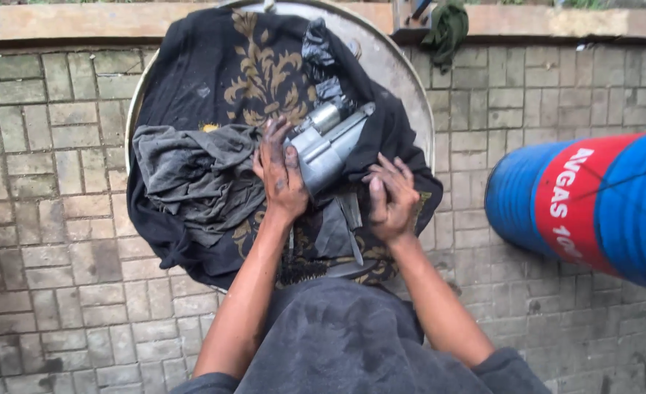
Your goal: The person cleans a cylindrical metal part using a piece of sandpaper and a dark cloth. They rub the sandpaper against the metal surface and then wipe it with the cloth, repeating the process while rotating the object on a patterned mat.
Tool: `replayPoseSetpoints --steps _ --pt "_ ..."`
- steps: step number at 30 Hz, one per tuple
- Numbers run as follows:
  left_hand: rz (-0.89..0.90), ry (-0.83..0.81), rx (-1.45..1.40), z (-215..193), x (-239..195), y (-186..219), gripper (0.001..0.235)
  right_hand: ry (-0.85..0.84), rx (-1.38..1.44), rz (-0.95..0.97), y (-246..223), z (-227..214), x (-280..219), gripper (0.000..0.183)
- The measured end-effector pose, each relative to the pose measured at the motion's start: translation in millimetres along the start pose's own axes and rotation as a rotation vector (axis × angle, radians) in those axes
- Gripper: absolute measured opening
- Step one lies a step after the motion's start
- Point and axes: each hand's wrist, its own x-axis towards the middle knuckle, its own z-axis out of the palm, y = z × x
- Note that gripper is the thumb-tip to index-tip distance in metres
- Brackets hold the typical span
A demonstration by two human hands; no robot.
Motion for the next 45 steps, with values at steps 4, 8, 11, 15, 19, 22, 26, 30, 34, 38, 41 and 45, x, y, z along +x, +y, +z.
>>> replayPoseSetpoints --steps 4,8,11,15,19,22,26,30,34,38,41,45 --pt "0.011 -0.004 0.007 1 2 -2 0.042 -0.206 -0.049 -0.105 -13 29 1 0.043" --pt "0.058 -0.006 0.015 0 8 -15 0.040 -0.290 -0.233 -0.155 -32 37 29 0.056" --pt "0.087 -0.011 0.042 7 4 -18 0.041 -0.291 -0.266 -0.131 -33 36 29 0.058" --pt "0.054 0.008 -0.003 2 5 -7 0.041 -0.337 -0.291 -0.094 -24 26 -1 0.062" --pt "0.045 0.014 -0.026 3 5 -3 0.040 -0.343 -0.354 -0.057 1 17 16 0.062" --pt "0.045 0.008 -0.018 1 3 -5 0.040 -0.353 -0.393 0.098 5 22 23 0.064" --pt "0.111 0.028 0.004 5 5 -19 0.042 -0.266 -0.210 0.038 -25 32 8 0.068" --pt "0.145 0.070 0.032 3 1 -25 0.047 -0.322 -0.268 -0.070 -17 19 12 0.055" --pt "0.142 0.109 0.112 -37 -5 -33 0.058 -0.289 -0.268 -0.054 2 22 18 0.057" --pt "0.083 0.286 0.622 -113 -15 -47 0.082 -0.271 -0.163 0.008 5 22 17 0.054" --pt "-0.011 0.166 0.851 -146 -29 -46 0.084 -0.262 -0.137 0.015 7 24 14 0.054" --pt "0.170 0.030 0.896 -141 -22 -45 0.067 -0.261 -0.136 -0.003 6 20 17 0.054"
